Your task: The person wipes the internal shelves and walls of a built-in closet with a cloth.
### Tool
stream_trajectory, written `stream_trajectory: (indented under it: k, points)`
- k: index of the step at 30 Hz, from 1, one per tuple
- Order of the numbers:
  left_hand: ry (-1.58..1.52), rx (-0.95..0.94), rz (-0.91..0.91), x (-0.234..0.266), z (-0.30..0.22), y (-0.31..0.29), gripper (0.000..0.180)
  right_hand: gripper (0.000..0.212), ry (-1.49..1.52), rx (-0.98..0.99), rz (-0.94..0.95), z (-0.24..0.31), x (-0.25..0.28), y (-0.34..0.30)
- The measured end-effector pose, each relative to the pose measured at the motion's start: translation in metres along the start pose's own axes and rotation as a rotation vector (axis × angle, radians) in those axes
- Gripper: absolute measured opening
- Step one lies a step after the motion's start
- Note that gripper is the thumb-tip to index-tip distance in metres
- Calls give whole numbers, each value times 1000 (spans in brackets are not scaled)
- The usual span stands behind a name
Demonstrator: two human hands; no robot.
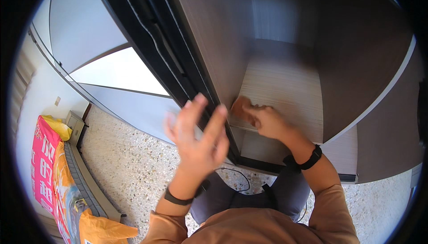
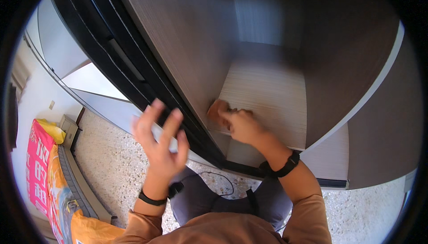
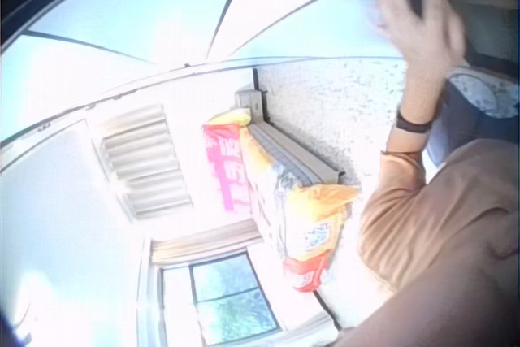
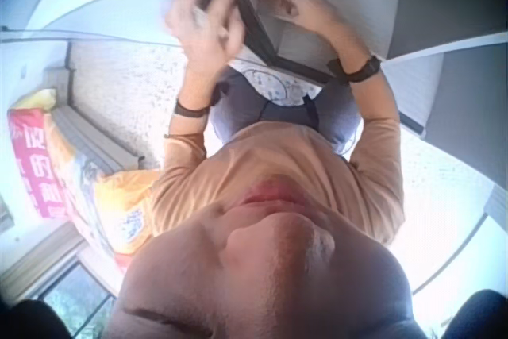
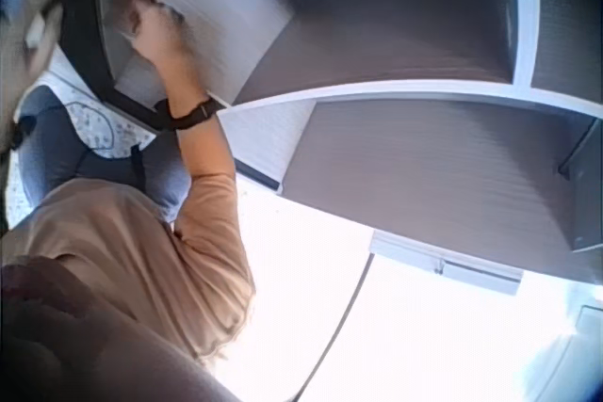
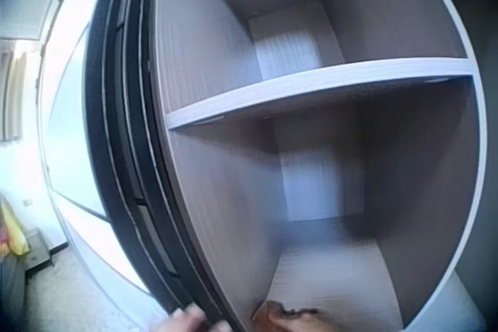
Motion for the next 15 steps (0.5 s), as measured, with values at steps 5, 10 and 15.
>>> stream_trajectory:
  k: [5, 10, 15]
  points:
    - [422, -172, -246, -21, 1, 13, 45, 63, 409, -184, -444, 25, 17, 21]
    - [194, -64, -294, -29, 36, -12, 48, 76, 718, -400, -324, -1, -61, 60]
    - [168, 25, -224, -43, 39, -28, 51, 75, 1062, -691, -260, -56, -54, 78]
Point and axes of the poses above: each hand's wrist, its own y-axis towards the middle knuckle, its own x-axis out of the back of the hand, z = x × y, the point moved 8 cm from there along y, towards the middle knuckle, and after that the axes turned 7 degrees about x, right-handed, at the moved point
